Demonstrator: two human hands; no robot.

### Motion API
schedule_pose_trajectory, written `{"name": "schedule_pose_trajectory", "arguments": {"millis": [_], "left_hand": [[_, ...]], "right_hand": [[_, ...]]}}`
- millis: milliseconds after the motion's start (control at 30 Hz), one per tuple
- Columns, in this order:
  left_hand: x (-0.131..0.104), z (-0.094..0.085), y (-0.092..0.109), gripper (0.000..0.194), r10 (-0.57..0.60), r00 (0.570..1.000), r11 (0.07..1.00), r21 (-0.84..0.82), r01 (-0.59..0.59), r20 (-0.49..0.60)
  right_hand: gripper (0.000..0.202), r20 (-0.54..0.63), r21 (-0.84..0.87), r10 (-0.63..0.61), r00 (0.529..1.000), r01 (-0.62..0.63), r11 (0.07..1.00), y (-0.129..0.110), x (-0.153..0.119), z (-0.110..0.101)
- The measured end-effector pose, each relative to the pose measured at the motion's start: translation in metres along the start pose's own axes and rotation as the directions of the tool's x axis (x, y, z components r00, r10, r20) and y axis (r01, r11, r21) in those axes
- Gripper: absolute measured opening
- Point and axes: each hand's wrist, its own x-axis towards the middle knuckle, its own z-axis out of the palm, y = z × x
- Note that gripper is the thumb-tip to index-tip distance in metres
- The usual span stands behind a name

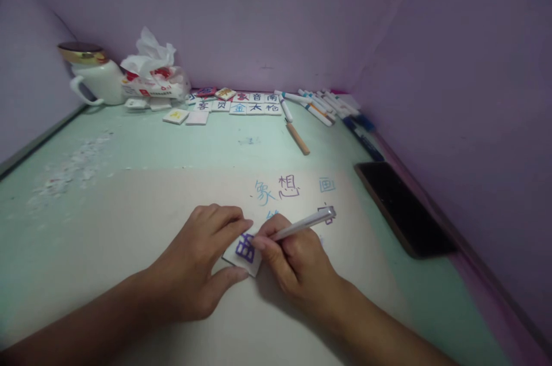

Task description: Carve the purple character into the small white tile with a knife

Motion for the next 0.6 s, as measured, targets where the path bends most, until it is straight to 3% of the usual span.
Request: {"name": "schedule_pose_trajectory", "arguments": {"millis": [600], "left_hand": [[0.002,-0.0019,0.0,0.033,-0.014,1.0,1.0,-0.009,0.014,0.025]], "right_hand": [[0.019,0.02,-0.158,-0.147,0.989,0.148,0.976,-0.0042,0.004,0.0019]]}}
